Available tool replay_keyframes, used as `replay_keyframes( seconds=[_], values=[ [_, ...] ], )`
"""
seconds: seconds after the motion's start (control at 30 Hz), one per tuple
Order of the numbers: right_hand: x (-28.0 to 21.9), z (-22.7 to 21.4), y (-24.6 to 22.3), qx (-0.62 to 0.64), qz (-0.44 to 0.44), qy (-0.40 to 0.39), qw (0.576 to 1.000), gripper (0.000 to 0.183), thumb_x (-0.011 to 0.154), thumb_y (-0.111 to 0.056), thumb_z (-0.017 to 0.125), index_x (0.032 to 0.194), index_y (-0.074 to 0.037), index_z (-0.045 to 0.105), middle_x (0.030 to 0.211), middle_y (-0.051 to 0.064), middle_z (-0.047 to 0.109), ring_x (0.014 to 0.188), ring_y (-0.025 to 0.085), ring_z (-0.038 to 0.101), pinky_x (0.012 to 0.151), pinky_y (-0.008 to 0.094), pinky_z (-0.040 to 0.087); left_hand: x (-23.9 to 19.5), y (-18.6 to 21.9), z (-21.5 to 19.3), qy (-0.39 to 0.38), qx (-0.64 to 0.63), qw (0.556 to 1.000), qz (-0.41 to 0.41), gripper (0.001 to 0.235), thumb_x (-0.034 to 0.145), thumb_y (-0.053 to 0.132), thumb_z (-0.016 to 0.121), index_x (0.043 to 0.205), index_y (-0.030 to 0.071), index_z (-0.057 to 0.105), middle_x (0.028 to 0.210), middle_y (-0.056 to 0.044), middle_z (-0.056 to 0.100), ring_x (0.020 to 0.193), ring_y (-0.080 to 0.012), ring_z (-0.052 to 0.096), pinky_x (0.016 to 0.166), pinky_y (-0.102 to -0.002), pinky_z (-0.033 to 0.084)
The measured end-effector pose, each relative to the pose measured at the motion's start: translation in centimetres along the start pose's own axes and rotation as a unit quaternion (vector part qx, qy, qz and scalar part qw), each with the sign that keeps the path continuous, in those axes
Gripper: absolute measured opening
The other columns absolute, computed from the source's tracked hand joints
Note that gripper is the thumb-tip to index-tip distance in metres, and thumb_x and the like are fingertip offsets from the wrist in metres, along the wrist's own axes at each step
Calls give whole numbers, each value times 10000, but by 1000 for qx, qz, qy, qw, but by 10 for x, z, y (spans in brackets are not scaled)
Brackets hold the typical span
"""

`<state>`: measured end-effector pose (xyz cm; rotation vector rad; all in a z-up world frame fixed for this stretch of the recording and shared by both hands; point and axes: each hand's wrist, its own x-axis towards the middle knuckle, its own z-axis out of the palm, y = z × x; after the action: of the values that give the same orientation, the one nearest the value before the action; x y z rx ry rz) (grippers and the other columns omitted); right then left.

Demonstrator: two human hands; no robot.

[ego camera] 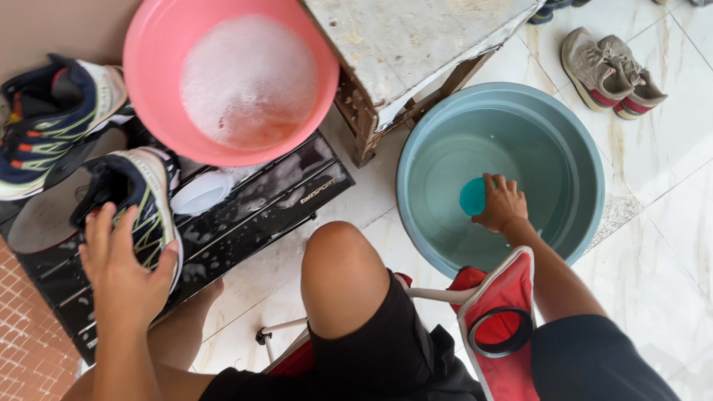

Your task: The person scrubs a sneaker with a soapy cloth, rinses it with water from a cup, and then removes the insole from the shoe.

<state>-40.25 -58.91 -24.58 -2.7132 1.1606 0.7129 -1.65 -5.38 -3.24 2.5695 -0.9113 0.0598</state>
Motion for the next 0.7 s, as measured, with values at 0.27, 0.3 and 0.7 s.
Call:
replay_keyframes(
  seconds=[0.27,0.3,0.7],
  values=[
    [19,44,-36,191,-44,-49,979,1197,677,-333,979,1617,-113,271,1614,138,334,1470,404,385,1135,594,455,8,-12,-3,52,9,998,36,654,967,290,689,1513,-28,523,1614,-291,428,1497,-517,359,1182,-657,316],
    [19,43,-32,224,-52,-19,973,1155,674,-326,948,1602,-70,308,1550,200,400,1415,428,461,1152,569,434,7,-6,-3,8,-20,999,-29,676,966,292,660,1558,24,475,1695,-213,346,1594,-441,226,1216,-648,228],
    [-73,-241,-123,138,-327,121,927,1125,529,-349,958,1519,-29,530,1401,237,584,1230,523,638,1026,598,567,2,-32,-7,136,-37,989,-41,648,812,242,853,1416,133,646,1505,-148,569,1484,-464,413,1120,-619,389]
  ],
)
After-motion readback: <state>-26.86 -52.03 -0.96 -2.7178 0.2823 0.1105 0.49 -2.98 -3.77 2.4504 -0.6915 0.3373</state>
